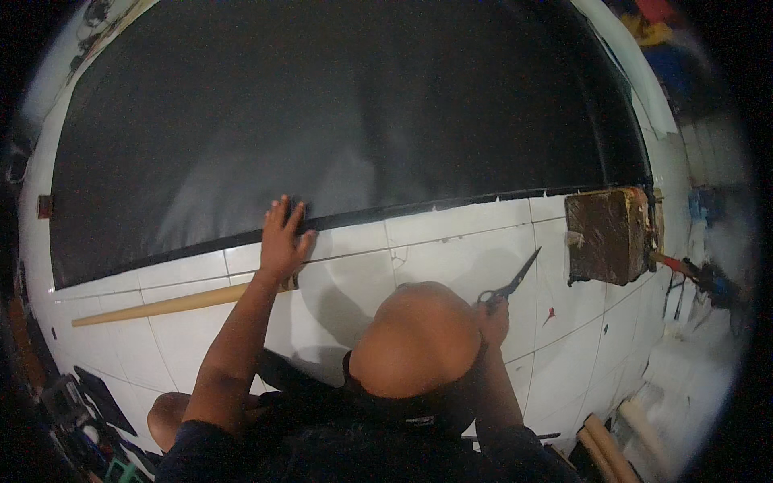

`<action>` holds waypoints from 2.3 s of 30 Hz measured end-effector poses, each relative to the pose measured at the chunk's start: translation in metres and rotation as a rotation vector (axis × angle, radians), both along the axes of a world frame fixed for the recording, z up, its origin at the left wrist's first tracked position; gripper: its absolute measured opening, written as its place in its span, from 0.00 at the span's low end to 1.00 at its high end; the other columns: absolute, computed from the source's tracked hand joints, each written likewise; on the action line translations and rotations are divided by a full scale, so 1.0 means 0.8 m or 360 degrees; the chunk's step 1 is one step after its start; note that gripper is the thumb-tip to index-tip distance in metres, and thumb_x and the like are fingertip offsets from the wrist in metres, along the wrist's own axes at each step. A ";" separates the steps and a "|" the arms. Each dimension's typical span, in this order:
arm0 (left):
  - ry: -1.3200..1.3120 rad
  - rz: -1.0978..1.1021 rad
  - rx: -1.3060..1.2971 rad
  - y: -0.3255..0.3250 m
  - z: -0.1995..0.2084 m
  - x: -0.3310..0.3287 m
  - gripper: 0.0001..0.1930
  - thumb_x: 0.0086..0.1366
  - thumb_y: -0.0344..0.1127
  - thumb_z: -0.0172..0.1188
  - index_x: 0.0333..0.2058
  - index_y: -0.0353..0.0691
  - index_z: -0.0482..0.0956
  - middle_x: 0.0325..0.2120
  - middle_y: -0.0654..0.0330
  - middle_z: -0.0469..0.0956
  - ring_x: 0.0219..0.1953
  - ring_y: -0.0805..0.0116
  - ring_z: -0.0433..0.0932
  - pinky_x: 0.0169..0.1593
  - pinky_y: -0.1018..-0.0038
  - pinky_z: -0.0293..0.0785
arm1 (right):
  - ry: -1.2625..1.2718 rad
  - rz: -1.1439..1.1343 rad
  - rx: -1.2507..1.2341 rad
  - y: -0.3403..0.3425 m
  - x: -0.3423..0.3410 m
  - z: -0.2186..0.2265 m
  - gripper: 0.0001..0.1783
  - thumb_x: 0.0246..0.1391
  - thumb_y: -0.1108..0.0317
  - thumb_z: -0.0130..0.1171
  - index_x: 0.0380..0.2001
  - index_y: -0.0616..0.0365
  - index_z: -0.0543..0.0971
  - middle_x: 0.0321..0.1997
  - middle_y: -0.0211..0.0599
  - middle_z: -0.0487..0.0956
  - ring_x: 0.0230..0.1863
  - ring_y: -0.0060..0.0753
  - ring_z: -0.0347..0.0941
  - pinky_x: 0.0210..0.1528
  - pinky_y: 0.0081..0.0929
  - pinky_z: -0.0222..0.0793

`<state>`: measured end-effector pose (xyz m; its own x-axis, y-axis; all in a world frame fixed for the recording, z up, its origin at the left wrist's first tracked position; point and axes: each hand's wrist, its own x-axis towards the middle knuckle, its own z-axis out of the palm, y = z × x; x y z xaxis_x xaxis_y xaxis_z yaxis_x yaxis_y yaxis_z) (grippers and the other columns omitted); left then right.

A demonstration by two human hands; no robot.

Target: The person spreads out a large black sheet on the floor and cuts through it using scissors. They then adjust the sheet, align it using a cardboard tube, and cut the fabric again with scissors.

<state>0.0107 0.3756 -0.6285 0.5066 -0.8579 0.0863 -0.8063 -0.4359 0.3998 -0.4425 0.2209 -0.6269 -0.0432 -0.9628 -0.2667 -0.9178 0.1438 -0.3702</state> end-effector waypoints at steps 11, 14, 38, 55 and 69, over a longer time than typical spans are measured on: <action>-0.0138 -0.0199 0.0238 -0.046 -0.019 -0.034 0.27 0.61 0.41 0.60 0.58 0.44 0.70 0.63 0.48 0.60 0.67 0.48 0.56 0.67 0.48 0.49 | 0.0045 -0.0320 0.0233 -0.038 -0.020 -0.024 0.33 0.47 0.48 0.66 0.46 0.65 0.72 0.42 0.54 0.80 0.46 0.53 0.77 0.48 0.42 0.71; 0.0044 -0.0470 0.0078 -0.076 -0.028 -0.055 0.25 0.59 0.40 0.61 0.56 0.42 0.71 0.61 0.48 0.64 0.65 0.48 0.59 0.66 0.49 0.53 | -0.0003 -0.0247 0.0251 -0.044 0.002 -0.014 0.30 0.49 0.51 0.65 0.44 0.67 0.73 0.40 0.52 0.81 0.44 0.48 0.78 0.45 0.39 0.73; 0.0348 -0.0164 -0.0103 -0.141 -0.010 -0.099 0.13 0.57 0.28 0.60 0.43 0.38 0.79 0.41 0.51 0.75 0.48 0.50 0.72 0.59 0.60 0.66 | -0.1117 0.0234 0.1409 0.027 0.195 0.008 0.25 0.59 0.42 0.55 0.30 0.55 0.71 0.21 0.28 0.70 0.23 0.23 0.66 0.28 0.28 0.64; 0.0280 -0.0118 -0.0276 -0.138 -0.018 -0.099 0.08 0.56 0.29 0.62 0.37 0.42 0.82 0.33 0.58 0.75 0.42 0.53 0.73 0.61 0.44 0.61 | -0.0943 0.0488 0.1239 0.040 0.221 -0.008 0.26 0.59 0.43 0.55 0.27 0.56 0.66 0.18 0.28 0.67 0.21 0.23 0.65 0.26 0.26 0.65; 0.0230 -0.0229 -0.0161 -0.126 -0.033 -0.099 0.11 0.57 0.30 0.60 0.40 0.39 0.80 0.38 0.56 0.77 0.45 0.54 0.74 0.61 0.45 0.60 | -0.1007 0.0486 0.1173 0.044 0.217 -0.030 0.20 0.61 0.53 0.57 0.26 0.57 0.69 0.17 0.26 0.67 0.18 0.20 0.64 0.21 0.24 0.62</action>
<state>-0.0682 0.2750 -0.6545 0.3928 -0.9129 0.1113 -0.7886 -0.2721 0.5514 -0.2687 0.2560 -0.6513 0.5315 -0.4959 -0.6867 -0.6199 0.3248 -0.7143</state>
